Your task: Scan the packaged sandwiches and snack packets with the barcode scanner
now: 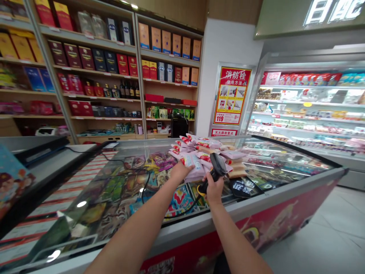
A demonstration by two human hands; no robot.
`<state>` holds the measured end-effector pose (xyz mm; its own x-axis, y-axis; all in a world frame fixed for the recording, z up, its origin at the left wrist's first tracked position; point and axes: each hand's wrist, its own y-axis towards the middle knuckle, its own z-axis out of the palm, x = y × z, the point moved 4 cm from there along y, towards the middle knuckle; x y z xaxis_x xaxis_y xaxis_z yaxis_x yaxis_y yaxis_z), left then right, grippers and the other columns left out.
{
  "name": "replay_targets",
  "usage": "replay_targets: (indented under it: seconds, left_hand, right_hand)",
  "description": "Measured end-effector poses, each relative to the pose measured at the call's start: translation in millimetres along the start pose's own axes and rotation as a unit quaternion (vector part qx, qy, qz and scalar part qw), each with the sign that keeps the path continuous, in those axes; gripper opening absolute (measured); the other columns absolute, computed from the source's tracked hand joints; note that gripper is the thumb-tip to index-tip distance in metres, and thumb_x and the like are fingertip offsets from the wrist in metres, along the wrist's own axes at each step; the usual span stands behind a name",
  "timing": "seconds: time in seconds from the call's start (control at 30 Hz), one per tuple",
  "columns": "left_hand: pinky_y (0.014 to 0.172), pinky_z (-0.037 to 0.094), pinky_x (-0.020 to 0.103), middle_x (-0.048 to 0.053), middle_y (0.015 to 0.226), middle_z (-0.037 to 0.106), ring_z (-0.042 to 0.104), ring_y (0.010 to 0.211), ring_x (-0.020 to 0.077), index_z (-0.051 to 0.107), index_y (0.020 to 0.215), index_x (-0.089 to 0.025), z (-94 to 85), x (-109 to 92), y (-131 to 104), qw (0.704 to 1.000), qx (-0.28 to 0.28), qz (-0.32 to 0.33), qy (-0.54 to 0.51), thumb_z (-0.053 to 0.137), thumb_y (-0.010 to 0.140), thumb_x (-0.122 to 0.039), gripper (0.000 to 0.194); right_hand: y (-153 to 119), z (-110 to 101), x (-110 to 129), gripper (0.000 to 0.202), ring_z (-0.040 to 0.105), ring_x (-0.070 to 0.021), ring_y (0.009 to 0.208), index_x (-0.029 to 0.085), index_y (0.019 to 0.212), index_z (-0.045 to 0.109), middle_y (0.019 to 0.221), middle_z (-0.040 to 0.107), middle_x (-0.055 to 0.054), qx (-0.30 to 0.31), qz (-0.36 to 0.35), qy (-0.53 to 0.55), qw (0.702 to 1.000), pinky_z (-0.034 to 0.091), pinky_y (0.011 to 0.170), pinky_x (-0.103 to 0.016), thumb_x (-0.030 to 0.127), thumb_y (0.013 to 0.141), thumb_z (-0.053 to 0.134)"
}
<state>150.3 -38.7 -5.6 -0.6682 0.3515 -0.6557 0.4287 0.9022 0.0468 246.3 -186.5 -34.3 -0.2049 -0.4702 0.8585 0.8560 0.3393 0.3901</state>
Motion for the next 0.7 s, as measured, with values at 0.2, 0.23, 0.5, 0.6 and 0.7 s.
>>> replay_targets:
  seconds: [0.2,0.23,0.5,0.6,0.7]
  left_hand:
    - [0.078,0.047,0.032,0.02,0.116,0.068,0.065,0.106,0.0323,0.061,0.113,-0.012,-8.1,-11.9,-6.9,0.997,-0.032,0.005,0.065,0.071,0.072,-0.051,0.057]
    - [0.078,0.047,0.032,0.019,0.115,0.068,0.065,0.105,0.0321,0.062,0.112,-0.013,-11.2,-12.8,-10.2,0.996,-0.037,0.013,0.079,0.071,0.072,-0.05,0.055]
    - [0.084,0.046,0.032,0.017,0.111,0.069,0.065,0.106,0.0296,0.051,0.118,-0.014,-3.1,-21.7,-18.5,0.995,-0.059,0.061,0.046,0.07,0.078,-0.039,0.05]
    - [0.084,0.047,0.032,0.019,0.112,0.068,0.065,0.107,0.0309,0.048,0.121,-0.011,5.6,-20.8,-8.1,0.998,-0.045,0.03,-0.023,0.08,0.067,-0.031,0.066]
    - [0.082,0.049,0.034,0.019,0.105,0.07,0.066,0.102,0.0323,0.059,0.104,-0.01,11.8,-11.8,4.7,0.985,-0.026,-0.023,-0.168,0.086,0.054,-0.02,0.058]
  right_hand:
    - [1.2,1.7,-6.6,0.031,0.057,-0.0181,0.049,0.017,0.087,0.056,0.054,0.059,0.002,0.012,0.018,0.01,1.0,0.048,0.058,-0.033,0.04,0.071,0.067]
    - [1.0,1.6,-7.1,0.03,0.057,-0.0182,0.049,0.017,0.087,0.056,0.054,0.06,0.002,0.012,0.018,0.008,1.0,0.048,0.059,-0.033,0.04,0.071,0.067]
    - [-1.2,2.5,-7.1,0.028,0.057,-0.0179,0.051,0.018,0.084,0.056,0.055,0.061,0.002,0.019,0.016,0.008,1.0,0.048,0.06,-0.033,0.039,0.071,0.068]
    - [-1.6,4.2,-6.2,0.028,0.056,-0.0173,0.05,0.018,0.082,0.055,0.054,0.06,0.002,0.019,0.021,0.009,1.0,0.048,0.057,-0.032,0.039,0.069,0.069]
    - [-1.8,5.2,-6.8,0.029,0.055,-0.0163,0.048,0.018,0.08,0.054,0.053,0.059,0.003,0.022,0.026,0.019,0.999,0.047,0.054,-0.031,0.039,0.068,0.07]
